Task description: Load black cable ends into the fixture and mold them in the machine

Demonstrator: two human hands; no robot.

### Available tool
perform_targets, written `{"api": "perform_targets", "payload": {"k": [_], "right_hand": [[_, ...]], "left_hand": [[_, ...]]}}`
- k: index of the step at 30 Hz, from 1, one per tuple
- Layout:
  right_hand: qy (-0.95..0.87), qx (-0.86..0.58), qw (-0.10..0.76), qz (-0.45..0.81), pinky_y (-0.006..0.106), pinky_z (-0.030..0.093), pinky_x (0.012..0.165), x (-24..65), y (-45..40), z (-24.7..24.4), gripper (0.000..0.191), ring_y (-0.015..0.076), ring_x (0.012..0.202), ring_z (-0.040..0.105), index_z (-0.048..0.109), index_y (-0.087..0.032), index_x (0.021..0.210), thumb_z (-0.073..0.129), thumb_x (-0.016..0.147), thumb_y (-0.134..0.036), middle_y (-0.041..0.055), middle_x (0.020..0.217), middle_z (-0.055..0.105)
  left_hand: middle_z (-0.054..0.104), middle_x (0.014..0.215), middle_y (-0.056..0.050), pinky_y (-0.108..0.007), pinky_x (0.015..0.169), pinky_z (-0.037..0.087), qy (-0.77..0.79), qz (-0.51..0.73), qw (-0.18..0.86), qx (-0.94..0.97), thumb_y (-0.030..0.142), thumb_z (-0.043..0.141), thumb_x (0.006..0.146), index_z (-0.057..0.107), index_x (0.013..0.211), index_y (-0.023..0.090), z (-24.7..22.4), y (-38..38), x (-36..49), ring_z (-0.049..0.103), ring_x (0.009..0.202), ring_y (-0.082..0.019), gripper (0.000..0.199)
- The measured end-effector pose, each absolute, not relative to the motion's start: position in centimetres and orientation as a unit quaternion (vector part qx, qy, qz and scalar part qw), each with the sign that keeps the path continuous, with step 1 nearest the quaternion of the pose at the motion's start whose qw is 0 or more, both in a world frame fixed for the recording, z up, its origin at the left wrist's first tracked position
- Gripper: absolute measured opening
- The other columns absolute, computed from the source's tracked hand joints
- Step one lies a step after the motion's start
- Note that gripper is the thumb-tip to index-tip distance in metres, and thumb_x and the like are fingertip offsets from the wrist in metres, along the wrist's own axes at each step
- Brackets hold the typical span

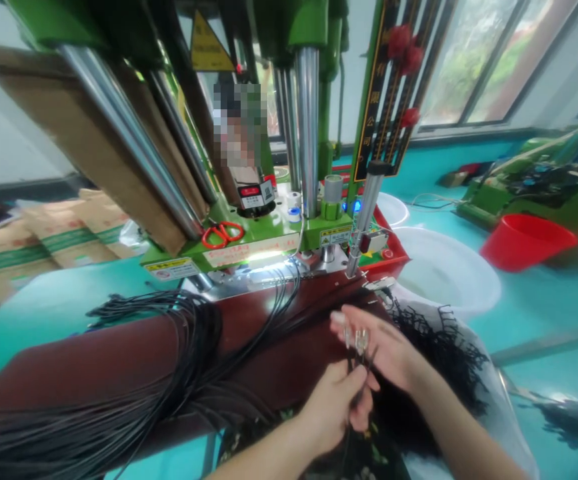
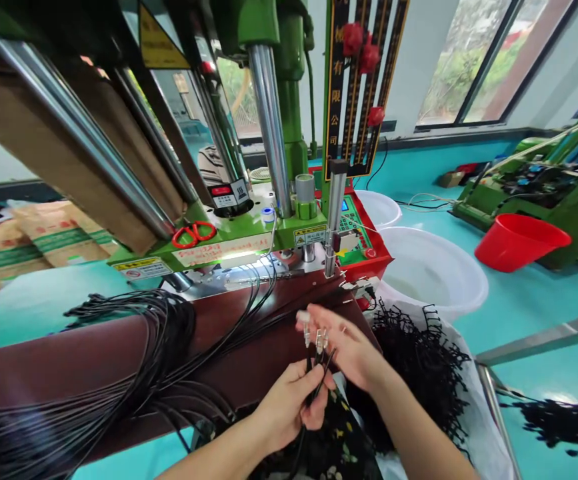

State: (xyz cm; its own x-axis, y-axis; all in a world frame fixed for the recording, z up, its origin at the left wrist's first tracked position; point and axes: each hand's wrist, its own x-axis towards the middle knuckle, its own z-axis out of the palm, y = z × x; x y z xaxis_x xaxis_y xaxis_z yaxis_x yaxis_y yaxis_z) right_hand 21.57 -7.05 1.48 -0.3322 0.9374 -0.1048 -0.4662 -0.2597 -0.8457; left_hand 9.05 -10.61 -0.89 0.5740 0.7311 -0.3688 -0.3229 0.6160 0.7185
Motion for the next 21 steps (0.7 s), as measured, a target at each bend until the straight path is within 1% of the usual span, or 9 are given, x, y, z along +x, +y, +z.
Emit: {"api": "perform_targets", "payload": {"k": [3, 6, 8, 10, 12, 14, 15, 18, 21], "right_hand": [[-0.492, -0.298, 0.459, 0.677, 0.038, 0.030, 0.100, 22.5, -4.1, 4.5, 0.041, 0.0206, 0.114, 0.047, 0.057, -0.022, 0.113, 0.060, 0.075, -0.036, 0.0080, 0.121, 0.055], [-0.679, -0.294, 0.276, 0.614, 0.041, 0.028, 0.100, 22.2, -2.7, 7.4, 0.033, 0.0213, 0.113, 0.048, 0.061, -0.021, 0.109, 0.056, 0.076, -0.027, 0.0059, 0.116, 0.059], [-0.744, -0.295, 0.204, 0.563, 0.039, 0.034, 0.096, 21.3, -2.7, 8.3, 0.034, 0.0209, 0.112, 0.049, 0.060, -0.022, 0.109, 0.054, 0.076, -0.021, 0.0043, 0.117, 0.058], [-0.764, -0.297, 0.188, 0.541, 0.031, 0.043, 0.086, 20.3, -3.2, 8.2, 0.035, 0.0204, 0.111, 0.050, 0.060, -0.023, 0.110, 0.053, 0.076, -0.020, 0.0035, 0.120, 0.056], [-0.762, -0.297, 0.168, 0.551, 0.022, 0.050, 0.066, 19.6, -3.6, 7.5, 0.034, 0.0200, 0.103, 0.055, 0.059, -0.023, 0.112, 0.050, 0.078, -0.023, 0.0039, 0.122, 0.054], [-0.758, -0.304, 0.146, 0.558, 0.019, 0.047, 0.049, 19.2, -3.3, 6.4, 0.034, 0.0179, 0.086, 0.062, 0.058, -0.024, 0.113, 0.043, 0.083, -0.030, 0.0043, 0.120, 0.055], [-0.761, -0.316, 0.149, 0.547, 0.019, 0.046, 0.047, 19.1, -2.8, 5.8, 0.035, 0.0167, 0.080, 0.063, 0.058, -0.025, 0.114, 0.038, 0.085, -0.032, 0.0041, 0.118, 0.057], [-0.799, -0.403, 0.224, 0.385, 0.028, 0.049, 0.071, 18.3, 0.4, 3.7, 0.036, 0.0173, 0.089, 0.060, 0.057, -0.025, 0.114, 0.031, 0.089, -0.029, 0.0023, 0.112, 0.061], [-0.815, -0.506, 0.239, 0.153, 0.036, 0.035, 0.094, 16.8, 4.5, 1.5, 0.034, 0.0210, 0.108, 0.050, 0.055, -0.022, 0.114, 0.042, 0.082, -0.016, 0.0053, 0.116, 0.057]], "left_hand": [[0.045, 0.040, 0.003, -0.019, 0.034, 0.025, 0.349, 0.296, 0.822, 0.339, 0.053, 0.058, 0.068, 0.053, 0.072, 0.011, -0.9, -10.2, 8.8, 0.034, 0.029, -0.004, 0.043], [0.049, 0.045, 0.001, -0.019, 0.035, 0.027, 0.351, 0.298, 0.817, 0.348, 0.053, 0.056, 0.069, 0.053, 0.073, 0.011, -1.0, -9.8, 8.7, 0.038, 0.032, -0.006, 0.042], [0.050, 0.046, 0.001, -0.020, 0.036, 0.028, 0.349, 0.309, 0.819, 0.335, 0.053, 0.055, 0.070, 0.054, 0.074, 0.011, -1.0, -9.5, 8.8, 0.041, 0.033, -0.007, 0.043], [0.051, 0.048, 0.000, -0.021, 0.037, 0.031, 0.346, 0.337, 0.818, 0.312, 0.052, 0.057, 0.068, 0.054, 0.075, 0.010, -1.1, -9.2, 8.8, 0.044, 0.034, -0.008, 0.043], [0.051, 0.049, 0.000, -0.022, 0.038, 0.031, 0.344, 0.362, 0.816, 0.291, 0.052, 0.060, 0.065, 0.054, 0.075, 0.009, -1.0, -9.0, 8.7, 0.045, 0.035, -0.009, 0.044], [0.049, 0.047, 0.001, -0.021, 0.038, 0.029, 0.348, 0.374, 0.814, 0.277, 0.052, 0.062, 0.064, 0.053, 0.074, 0.009, -0.8, -8.6, 8.4, 0.043, 0.034, -0.008, 0.044], [0.047, 0.046, 0.002, -0.021, 0.037, 0.028, 0.350, 0.385, 0.810, 0.272, 0.052, 0.061, 0.065, 0.052, 0.074, 0.010, -0.7, -8.4, 8.2, 0.041, 0.033, -0.007, 0.044], [0.042, 0.045, 0.006, -0.020, 0.038, 0.026, 0.358, 0.454, 0.775, 0.254, 0.048, 0.061, 0.068, 0.049, 0.074, 0.013, -0.4, -7.6, 7.1, 0.035, 0.034, -0.004, 0.037], [0.040, 0.046, 0.007, -0.019, 0.041, 0.027, 0.379, 0.517, 0.722, 0.259, 0.044, 0.058, 0.073, 0.046, 0.074, 0.014, -0.8, -7.1, 5.8, 0.034, 0.036, -0.004, 0.033]]}}
